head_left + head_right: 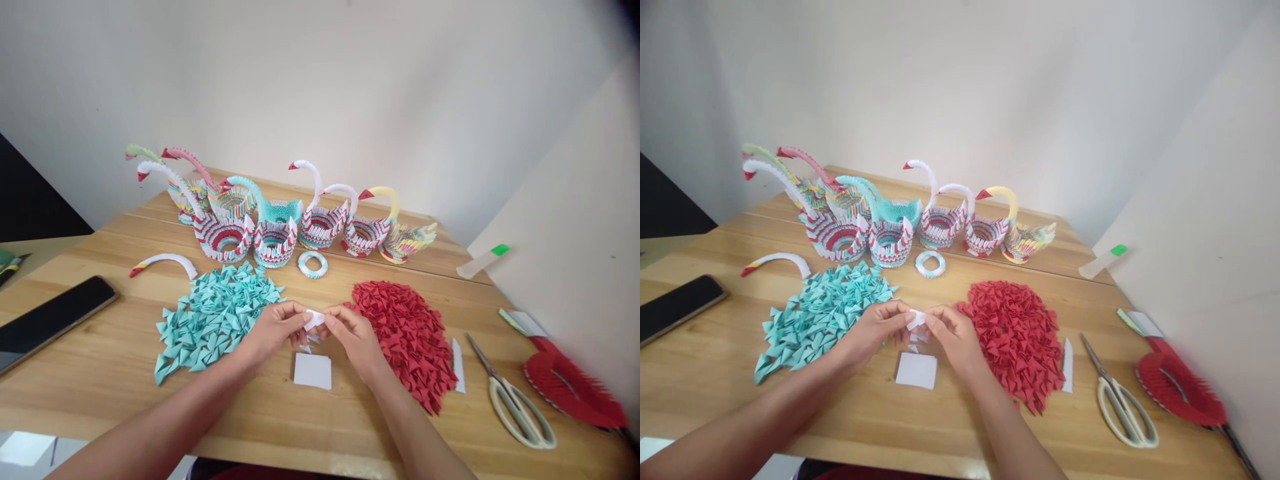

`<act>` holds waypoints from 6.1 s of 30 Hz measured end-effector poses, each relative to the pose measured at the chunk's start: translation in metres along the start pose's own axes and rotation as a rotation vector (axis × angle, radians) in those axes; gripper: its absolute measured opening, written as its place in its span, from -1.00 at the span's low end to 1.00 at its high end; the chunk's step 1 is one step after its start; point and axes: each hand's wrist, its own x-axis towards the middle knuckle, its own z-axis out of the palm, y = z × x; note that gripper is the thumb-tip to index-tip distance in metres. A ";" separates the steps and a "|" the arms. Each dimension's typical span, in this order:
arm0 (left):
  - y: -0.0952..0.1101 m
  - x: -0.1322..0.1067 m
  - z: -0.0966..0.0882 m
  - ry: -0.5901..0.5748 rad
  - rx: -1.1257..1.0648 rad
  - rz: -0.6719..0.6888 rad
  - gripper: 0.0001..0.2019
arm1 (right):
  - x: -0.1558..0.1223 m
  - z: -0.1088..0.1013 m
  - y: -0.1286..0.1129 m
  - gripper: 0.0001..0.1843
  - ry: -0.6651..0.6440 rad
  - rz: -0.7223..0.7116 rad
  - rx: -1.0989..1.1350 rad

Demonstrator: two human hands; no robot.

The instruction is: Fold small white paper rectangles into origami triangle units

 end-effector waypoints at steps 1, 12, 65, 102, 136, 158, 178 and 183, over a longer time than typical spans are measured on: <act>0.000 0.000 0.001 0.008 0.026 -0.003 -0.63 | 0.000 0.001 0.000 -0.72 0.013 -0.004 -0.028; 0.002 -0.001 0.002 -0.066 -0.033 -0.032 -0.66 | -0.001 0.004 0.001 -0.66 -0.088 0.140 0.345; 0.007 -0.001 -0.009 -0.242 -0.140 -0.256 -0.70 | -0.002 -0.018 -0.011 -0.78 0.019 -0.931 -0.734; 0.011 -0.002 -0.009 -0.140 0.222 -0.013 -0.74 | 0.000 -0.005 -0.005 -0.96 0.040 -0.229 -0.317; 0.006 -0.003 -0.001 -0.064 0.535 0.131 -0.72 | -0.001 -0.006 -0.002 -0.78 0.008 -0.080 -0.227; 0.005 -0.001 0.001 -0.142 0.208 -0.015 -0.73 | -0.003 -0.004 -0.006 -0.82 0.067 -0.164 -0.356; 0.009 -0.005 0.002 -0.025 0.411 0.125 -0.81 | -0.002 -0.004 -0.009 -0.76 0.024 -0.086 -0.328; 0.009 -0.001 -0.003 -0.005 0.261 0.093 -0.79 | -0.002 -0.007 -0.011 -0.74 0.075 -0.028 -0.265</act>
